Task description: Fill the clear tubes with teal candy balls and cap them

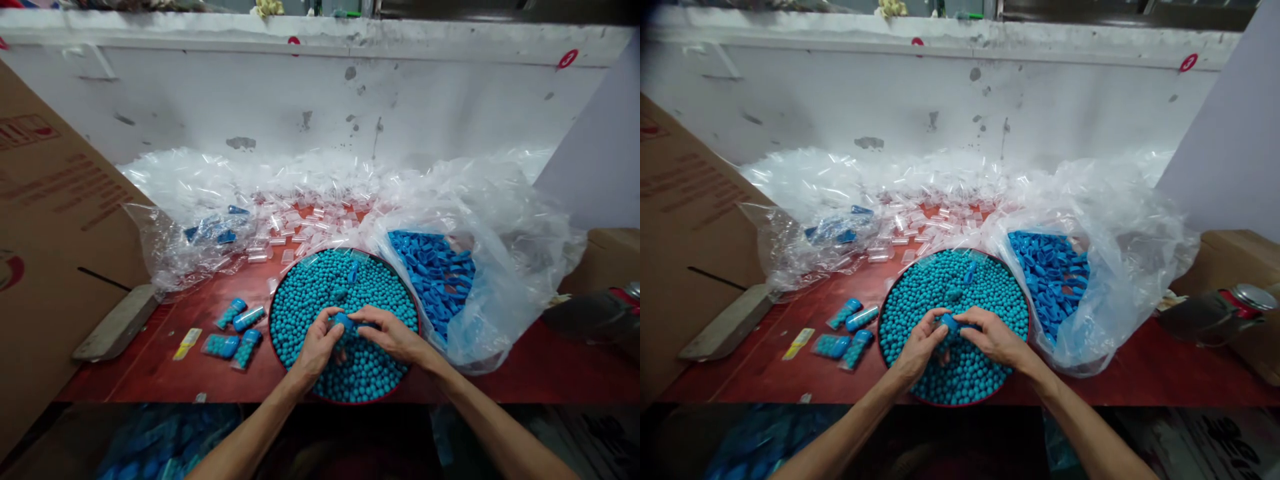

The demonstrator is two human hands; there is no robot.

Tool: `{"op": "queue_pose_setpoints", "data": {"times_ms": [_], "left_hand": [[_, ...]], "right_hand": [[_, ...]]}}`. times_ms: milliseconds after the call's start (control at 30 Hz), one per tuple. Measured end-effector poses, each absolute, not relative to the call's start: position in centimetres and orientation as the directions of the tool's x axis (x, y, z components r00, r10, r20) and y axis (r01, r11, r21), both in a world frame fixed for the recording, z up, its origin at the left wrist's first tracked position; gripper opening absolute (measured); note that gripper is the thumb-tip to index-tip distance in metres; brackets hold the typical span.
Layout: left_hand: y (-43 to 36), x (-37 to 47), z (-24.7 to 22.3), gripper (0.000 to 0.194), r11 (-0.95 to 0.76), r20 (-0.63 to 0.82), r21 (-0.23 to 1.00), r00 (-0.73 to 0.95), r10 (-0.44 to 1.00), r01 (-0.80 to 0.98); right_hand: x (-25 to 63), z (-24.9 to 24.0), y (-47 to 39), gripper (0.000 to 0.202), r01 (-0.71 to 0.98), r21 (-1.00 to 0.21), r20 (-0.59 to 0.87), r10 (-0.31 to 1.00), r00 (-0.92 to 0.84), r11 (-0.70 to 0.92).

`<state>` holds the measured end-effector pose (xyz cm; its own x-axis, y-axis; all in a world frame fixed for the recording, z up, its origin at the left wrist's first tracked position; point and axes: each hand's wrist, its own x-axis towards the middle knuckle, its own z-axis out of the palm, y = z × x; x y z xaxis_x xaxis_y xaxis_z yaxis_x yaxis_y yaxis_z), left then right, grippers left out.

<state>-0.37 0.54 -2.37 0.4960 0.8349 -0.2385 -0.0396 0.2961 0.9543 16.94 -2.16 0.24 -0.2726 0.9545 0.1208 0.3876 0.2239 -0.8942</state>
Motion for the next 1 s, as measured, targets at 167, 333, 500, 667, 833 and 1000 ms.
{"op": "queue_pose_setpoints", "data": {"times_ms": [167, 333, 500, 667, 833, 1000], "left_hand": [[-0.1, -1.2, -2.2, 0.034, 0.3, -0.26, 0.954, 0.576, 0.775, 0.027], [-0.8, -0.2, -1.5, 0.038, 0.082, -0.132, 0.988, 0.439, 0.889, 0.131], [-0.5, 0.8, -0.6, 0.042, 0.087, -0.088, 0.996, 0.434, 0.897, 0.024], [-0.7, 0.9, 0.0, 0.039, 0.203, -0.128, 0.975, 0.522, 0.843, -0.088], [-1.3, 1.3, 0.8, 0.027, 0.218, -0.151, 0.971, 0.445, 0.883, -0.103], [-1.5, 1.3, 0.8, 0.017, 0.065, -0.076, 0.997, 0.409, 0.909, 0.04]], "right_hand": [[16.3, -1.1, -1.9, 0.04, -0.01, -0.99, -0.138, 0.989, -0.053, -0.138], [14.9, -0.3, -3.3, 0.033, 0.455, -0.872, 0.138, 0.982, -0.126, 0.181], [14.3, 0.0, -4.7, 0.083, 0.679, -0.678, 0.144, 0.957, -0.253, 0.282], [13.2, -0.7, -4.6, 0.073, 0.647, -0.709, 0.254, 0.958, -0.135, 0.279], [11.8, -0.6, -5.1, 0.066, 0.614, -0.713, 0.405, 0.914, -0.034, 0.339], [11.2, -2.2, -5.5, 0.069, 0.68, -0.641, 0.497, 0.867, 0.015, 0.356]]}}
